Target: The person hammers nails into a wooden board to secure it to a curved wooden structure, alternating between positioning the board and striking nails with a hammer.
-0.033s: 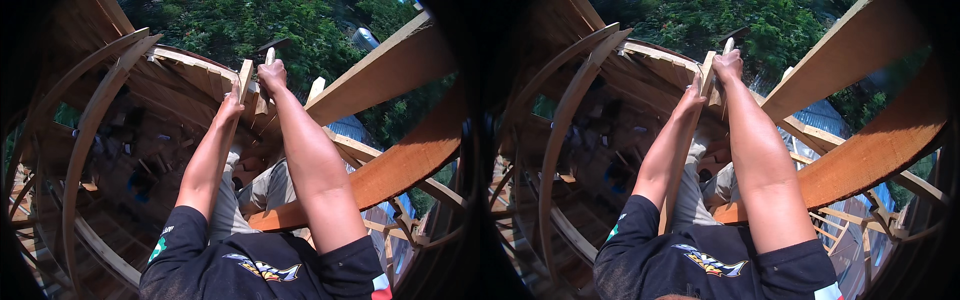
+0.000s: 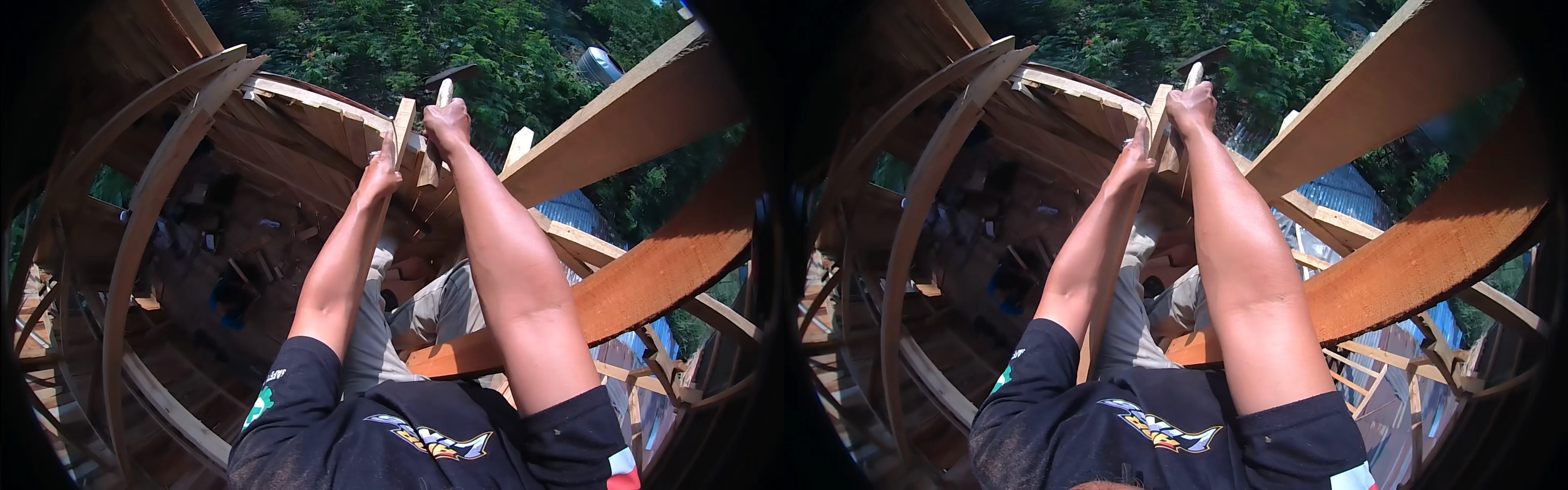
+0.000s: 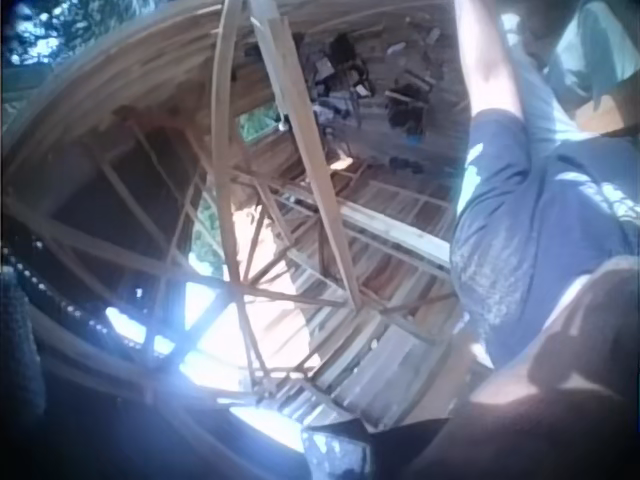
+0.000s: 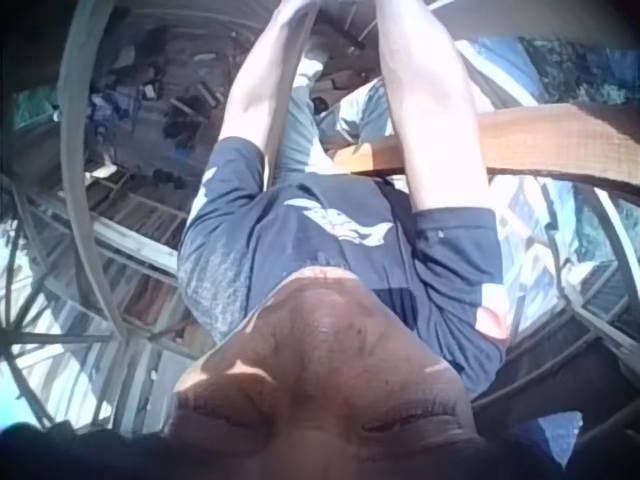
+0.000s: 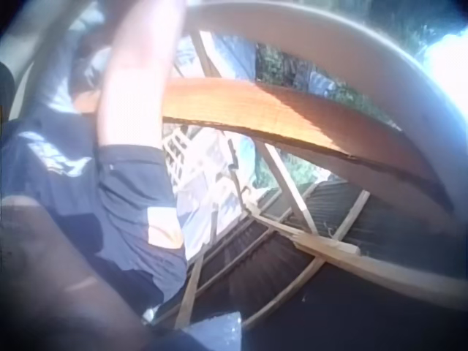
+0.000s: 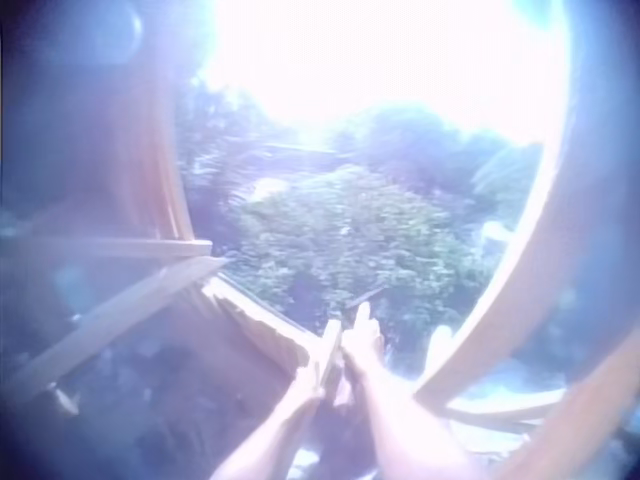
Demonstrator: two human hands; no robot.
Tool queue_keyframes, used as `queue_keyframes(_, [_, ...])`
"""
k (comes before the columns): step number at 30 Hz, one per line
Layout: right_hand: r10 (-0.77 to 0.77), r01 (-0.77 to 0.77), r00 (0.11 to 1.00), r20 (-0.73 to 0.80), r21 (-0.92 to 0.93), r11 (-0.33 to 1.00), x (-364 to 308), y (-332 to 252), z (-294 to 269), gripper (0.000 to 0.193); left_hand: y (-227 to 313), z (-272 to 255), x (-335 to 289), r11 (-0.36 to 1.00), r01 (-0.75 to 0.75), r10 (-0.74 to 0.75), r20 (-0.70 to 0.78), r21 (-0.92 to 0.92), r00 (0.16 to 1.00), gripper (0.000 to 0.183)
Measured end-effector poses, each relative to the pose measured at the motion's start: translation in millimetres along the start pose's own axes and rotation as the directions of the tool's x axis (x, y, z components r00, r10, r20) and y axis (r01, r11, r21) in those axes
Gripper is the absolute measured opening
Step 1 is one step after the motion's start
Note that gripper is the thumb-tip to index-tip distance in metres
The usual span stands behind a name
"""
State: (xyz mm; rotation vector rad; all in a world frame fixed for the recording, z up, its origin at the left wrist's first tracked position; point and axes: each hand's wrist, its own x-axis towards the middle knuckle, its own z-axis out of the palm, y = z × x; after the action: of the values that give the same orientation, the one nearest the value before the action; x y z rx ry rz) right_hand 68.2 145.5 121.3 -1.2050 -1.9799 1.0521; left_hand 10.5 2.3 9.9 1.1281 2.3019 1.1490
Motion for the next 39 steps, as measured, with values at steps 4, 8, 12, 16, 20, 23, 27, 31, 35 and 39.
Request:
queue_keyframes(4, [-0.046, 0.044, 0.999, -0.018, -0.079, 0.996, -2.8, -5.2, 0.5, 0.034, 12.0, -7.8, -5.8, 0.972, 0.234, -0.23, -0.095, 0.031, 0.969, 0.089])
queue_keyframes(8, [-0.045, 0.057, 0.996, 0.07, -0.168, 0.984, -17.0, -26.6, -4.2, 0.042, -0.2, -22.3, 0.9, 0.944, 0.32, -0.313, -0.098, 0.077, 0.945, 0.062])
queue_keyframes(12, [-0.106, 0.167, 0.969, 0.222, -0.277, 0.946, -25.4, -26.4, -10.6, 0.048, 7.1, -19.5, 6.6, 0.919, 0.374, -0.367, -0.08, 0.123, 0.927, 0.054])
queue_keyframes(16, [-0.212, 0.305, 0.904, 0.372, -0.214, 0.928, -40.8, -26.4, -14.3, 0.045, 3.9, -14.3, 5.4, 0.927, 0.342, -0.327, -0.112, 0.154, 0.938, 0.056])
queue_keyframes(20, [-0.215, 0.325, 0.9, 0.379, -0.253, 0.912, -44.8, -28.2, -3.4, 0.044, -29.6, -19.7, -13.8, 0.988, 0.154, -0.154, -0.065, 0.006, 0.986, 0.075])
queue_keyframes(23, [-0.208, 0.265, 0.954, 0.217, -0.283, 0.922, -45.0, -23.7, 0.2, 0.04, -41.4, -15.7, -36.9, 0.992, 0.034, -0.041, -0.056, -0.119, 0.998, 0.09])
queue_keyframes(27, [0.115, -0.174, 0.974, 0.196, 0.314, 0.933, -57.9, -8.9, 1.1, 0.038, -27.2, -9.3, -53.2, 0.977, 0.065, -0.065, 0.006, -0.205, 0.998, 0.092])
queue_keyframes(31, [0.206, -0.278, 0.959, 0.193, 0.514, 0.811, -97.2, -27.4, 20.7, 0.04, -64.4, -20.9, -49.9, 0.965, -0.097, 0.068, -0.126, -0.246, 0.99, 0.086])
queue_keyframes(35, [0.364, -0.202, 0.93, -0.041, 0.772, 0.603, -113.8, -16.3, -4.3, 0.032, 4.5, 12.7, -52.7, 0.88, -0.054, 0.017, -0.081, -0.472, 0.997, 0.078])
queue_keyframes(39, [0.248, -0.12, 0.969, -0.016, 0.845, 0.521, -161.5, -29.6, -15.0, 0.055, -10.0, 0.0, -62.3, 0.843, 0.025, -0.075, -0.071, -0.538, 0.995, 0.073])
